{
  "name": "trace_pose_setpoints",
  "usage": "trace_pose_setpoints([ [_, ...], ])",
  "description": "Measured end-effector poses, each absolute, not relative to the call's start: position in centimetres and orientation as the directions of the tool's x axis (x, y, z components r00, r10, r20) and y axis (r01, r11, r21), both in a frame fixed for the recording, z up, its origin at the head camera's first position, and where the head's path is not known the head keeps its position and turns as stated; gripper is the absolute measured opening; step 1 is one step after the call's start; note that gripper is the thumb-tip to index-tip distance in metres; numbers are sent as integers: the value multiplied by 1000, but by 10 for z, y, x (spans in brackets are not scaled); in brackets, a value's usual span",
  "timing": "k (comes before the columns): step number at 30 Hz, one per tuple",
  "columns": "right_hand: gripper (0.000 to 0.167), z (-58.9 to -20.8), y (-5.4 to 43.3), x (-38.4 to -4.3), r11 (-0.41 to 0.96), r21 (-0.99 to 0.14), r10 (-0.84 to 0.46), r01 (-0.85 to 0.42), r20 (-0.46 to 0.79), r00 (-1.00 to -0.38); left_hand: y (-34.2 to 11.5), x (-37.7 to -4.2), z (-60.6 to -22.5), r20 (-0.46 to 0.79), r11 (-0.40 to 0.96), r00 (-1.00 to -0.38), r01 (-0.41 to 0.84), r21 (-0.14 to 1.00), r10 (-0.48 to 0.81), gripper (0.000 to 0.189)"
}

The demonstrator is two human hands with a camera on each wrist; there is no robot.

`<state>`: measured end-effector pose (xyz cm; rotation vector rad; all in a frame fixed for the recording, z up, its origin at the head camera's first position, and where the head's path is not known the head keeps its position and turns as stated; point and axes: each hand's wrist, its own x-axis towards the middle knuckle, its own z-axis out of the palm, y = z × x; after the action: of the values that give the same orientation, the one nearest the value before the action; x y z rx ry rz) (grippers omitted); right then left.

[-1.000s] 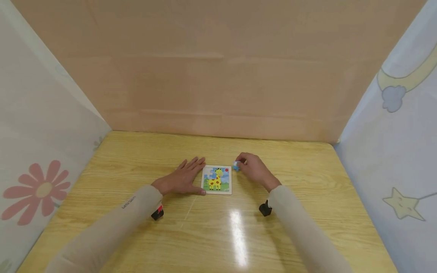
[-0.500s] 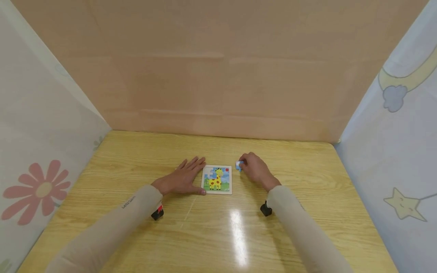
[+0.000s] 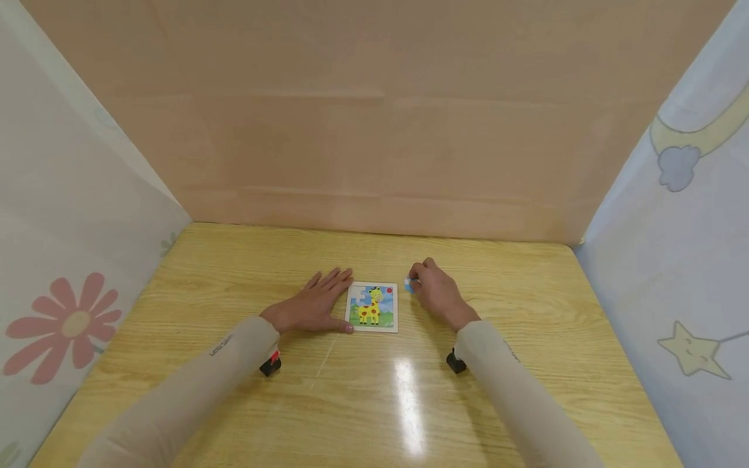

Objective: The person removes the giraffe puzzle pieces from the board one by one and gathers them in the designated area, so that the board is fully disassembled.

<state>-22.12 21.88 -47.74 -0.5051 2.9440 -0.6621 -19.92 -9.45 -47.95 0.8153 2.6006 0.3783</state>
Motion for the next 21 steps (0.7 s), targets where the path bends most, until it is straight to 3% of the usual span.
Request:
trace_pose_setpoints([
  [7, 24, -476, 206, -219, 834, -455, -332, -312, 39, -943, -94, -201, -480, -277, 795, -758, 485, 365, 590, 112],
  [15, 28, -473, 174, -207, 795, -425, -488, -433, -26, -872, -95, -200, -481, -270, 792, -761, 478, 379, 589, 112],
  [21, 31, -473, 161, -201, 797, -377, -522, -471, -40, -852, -96, -200, -483, -272, 793, -760, 481, 374, 590, 111],
])
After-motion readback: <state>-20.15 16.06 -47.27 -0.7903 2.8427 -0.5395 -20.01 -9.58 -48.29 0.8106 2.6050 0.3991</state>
